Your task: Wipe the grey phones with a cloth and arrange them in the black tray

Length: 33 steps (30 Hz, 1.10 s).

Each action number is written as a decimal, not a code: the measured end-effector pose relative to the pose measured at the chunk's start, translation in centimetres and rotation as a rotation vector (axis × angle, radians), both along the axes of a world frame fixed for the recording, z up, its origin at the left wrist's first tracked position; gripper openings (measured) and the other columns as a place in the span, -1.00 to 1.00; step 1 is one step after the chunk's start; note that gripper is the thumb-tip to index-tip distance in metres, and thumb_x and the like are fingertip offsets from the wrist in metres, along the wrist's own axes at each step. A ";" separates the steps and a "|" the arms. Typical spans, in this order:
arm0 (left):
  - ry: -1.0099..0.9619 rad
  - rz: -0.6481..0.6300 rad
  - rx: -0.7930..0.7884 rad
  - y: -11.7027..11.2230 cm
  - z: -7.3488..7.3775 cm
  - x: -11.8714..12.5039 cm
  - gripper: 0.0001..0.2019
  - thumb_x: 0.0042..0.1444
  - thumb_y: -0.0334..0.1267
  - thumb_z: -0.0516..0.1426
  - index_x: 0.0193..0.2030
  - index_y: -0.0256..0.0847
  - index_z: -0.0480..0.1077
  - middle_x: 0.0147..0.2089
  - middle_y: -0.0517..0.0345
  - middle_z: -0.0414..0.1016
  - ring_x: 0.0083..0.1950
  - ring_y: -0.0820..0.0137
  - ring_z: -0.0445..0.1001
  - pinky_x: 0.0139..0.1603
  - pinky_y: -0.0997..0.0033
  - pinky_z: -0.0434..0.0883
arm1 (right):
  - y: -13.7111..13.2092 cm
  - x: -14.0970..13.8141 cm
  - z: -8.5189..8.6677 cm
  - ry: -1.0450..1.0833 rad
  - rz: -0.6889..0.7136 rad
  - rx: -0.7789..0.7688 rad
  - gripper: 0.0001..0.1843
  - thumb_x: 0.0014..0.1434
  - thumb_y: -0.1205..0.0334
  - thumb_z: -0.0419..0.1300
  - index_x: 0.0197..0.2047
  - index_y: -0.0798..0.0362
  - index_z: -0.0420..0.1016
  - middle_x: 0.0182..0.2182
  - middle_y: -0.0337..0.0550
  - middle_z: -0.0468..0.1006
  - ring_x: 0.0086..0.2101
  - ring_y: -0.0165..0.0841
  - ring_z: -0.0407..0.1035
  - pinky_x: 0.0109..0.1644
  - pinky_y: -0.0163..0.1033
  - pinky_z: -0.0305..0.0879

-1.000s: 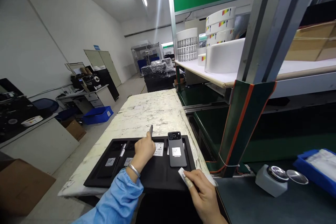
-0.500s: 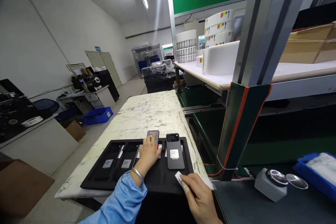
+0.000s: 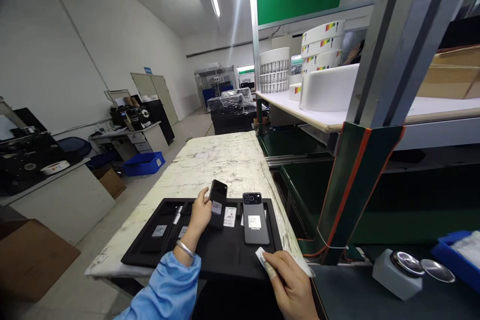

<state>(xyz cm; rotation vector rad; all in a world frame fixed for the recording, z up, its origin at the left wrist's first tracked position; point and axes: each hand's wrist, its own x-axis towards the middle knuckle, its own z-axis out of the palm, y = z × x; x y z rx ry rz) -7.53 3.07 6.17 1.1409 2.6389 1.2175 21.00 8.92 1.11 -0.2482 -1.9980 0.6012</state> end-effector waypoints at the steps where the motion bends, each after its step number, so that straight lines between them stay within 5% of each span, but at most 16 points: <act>1: -0.023 -0.022 0.018 0.1 -0.4 -0.3 -0.54 0.29 -0.48 -0.03 0.33 -0.32 0.15 -0.07 -0.06 0.56 -0.12 0.29 0.57 -0.02 0.27 0.46 | 0.0 0.0 -0.1 0.000 0.000 0.001 -0.75 0.31 0.33 0.10 -0.02 0.01 0.55 -0.37 -0.13 0.51 -0.39 -0.36 0.49 -0.33 -0.35 0.46; 4: -0.031 -0.095 0.030 0.6 -1.5 -0.2 -0.66 0.29 -0.41 0.07 0.19 -0.29 0.31 0.00 -0.01 0.54 -0.07 0.30 0.55 0.03 0.17 0.48 | 0.2 0.0 -0.4 -0.023 0.000 0.000 -0.74 0.30 0.33 0.10 -0.01 0.00 0.53 -0.35 -0.13 0.51 -0.37 -0.37 0.49 -0.31 -0.36 0.46; 8: 0.075 -0.131 0.012 0.3 -1.7 0.4 -0.66 0.24 -0.48 0.06 0.14 -0.28 0.40 0.25 -0.08 0.37 0.30 0.22 0.29 0.35 0.12 0.21 | 0.5 0.3 -0.8 -0.060 0.004 0.012 -0.73 0.30 0.34 0.11 0.01 -0.01 0.52 -0.34 -0.14 0.50 -0.35 -0.38 0.49 -0.28 -0.38 0.45; 11: 0.127 -0.095 -0.031 -1.8 -1.6 -0.2 -0.58 0.19 -0.43 0.08 0.20 -0.27 0.37 0.33 -0.11 0.27 0.39 0.15 0.13 0.42 0.14 0.07 | 0.8 0.4 -1.0 -0.072 0.003 0.035 -0.71 0.29 0.35 0.11 0.04 -0.02 0.51 -0.32 -0.13 0.51 -0.34 -0.37 0.50 -0.25 -0.38 0.46; 15: 0.100 0.004 -0.097 -5.9 -2.6 -1.8 -0.34 0.01 -0.35 0.24 0.29 -0.35 0.25 0.40 -0.31 0.10 0.44 -0.13 -0.03 0.40 -0.18 -0.03 | 1.0 0.3 -0.9 -0.073 0.022 0.068 -0.68 0.27 0.36 0.11 0.05 -0.01 0.50 -0.32 -0.12 0.52 -0.34 -0.37 0.51 -0.25 -0.38 0.47; 20: -0.010 0.024 -0.038 -8.3 -4.5 -2.7 -0.32 -0.02 -0.33 0.24 0.29 -0.36 0.24 0.41 -0.31 0.09 0.48 -0.03 -0.09 0.43 -0.10 -0.08 | 0.9 0.2 -0.7 -0.080 0.017 0.080 -0.68 0.26 0.35 0.11 0.04 -0.02 0.51 -0.32 -0.12 0.53 -0.35 -0.38 0.52 -0.26 -0.41 0.47; 24: -0.156 0.019 0.149 -8.1 -4.8 -3.4 -0.29 -0.08 -0.38 0.28 0.28 -0.29 0.26 0.39 -0.23 0.16 0.45 0.03 0.02 0.46 0.04 -0.06 | 0.8 0.3 -0.6 -0.102 -0.002 0.079 -0.70 0.27 0.33 0.12 0.04 -0.01 0.53 -0.31 -0.11 0.54 -0.33 -0.38 0.53 -0.25 -0.42 0.48; 29: -0.493 0.045 0.452 -8.6 -4.9 -4.8 -0.42 -0.01 -0.34 0.30 0.19 -0.24 0.31 0.30 -0.25 0.28 0.29 0.06 0.33 0.30 0.06 0.29 | 0.8 0.4 -0.4 -0.099 -0.008 0.101 -0.71 0.24 0.29 0.14 0.00 -0.01 0.57 -0.31 -0.09 0.58 -0.34 -0.35 0.55 -0.25 -0.42 0.48; 33: -0.738 0.074 0.651 -9.3 -4.5 -5.7 -0.53 0.00 -0.37 0.32 0.07 -0.28 0.36 0.20 -0.24 0.39 0.17 0.12 0.46 0.20 0.10 0.41 | 1.5 0.7 -1.9 -0.163 -0.025 0.102 -0.68 0.23 0.22 0.16 0.02 -0.03 0.60 -0.25 -0.08 0.61 -0.29 -0.32 0.57 -0.22 -0.43 0.49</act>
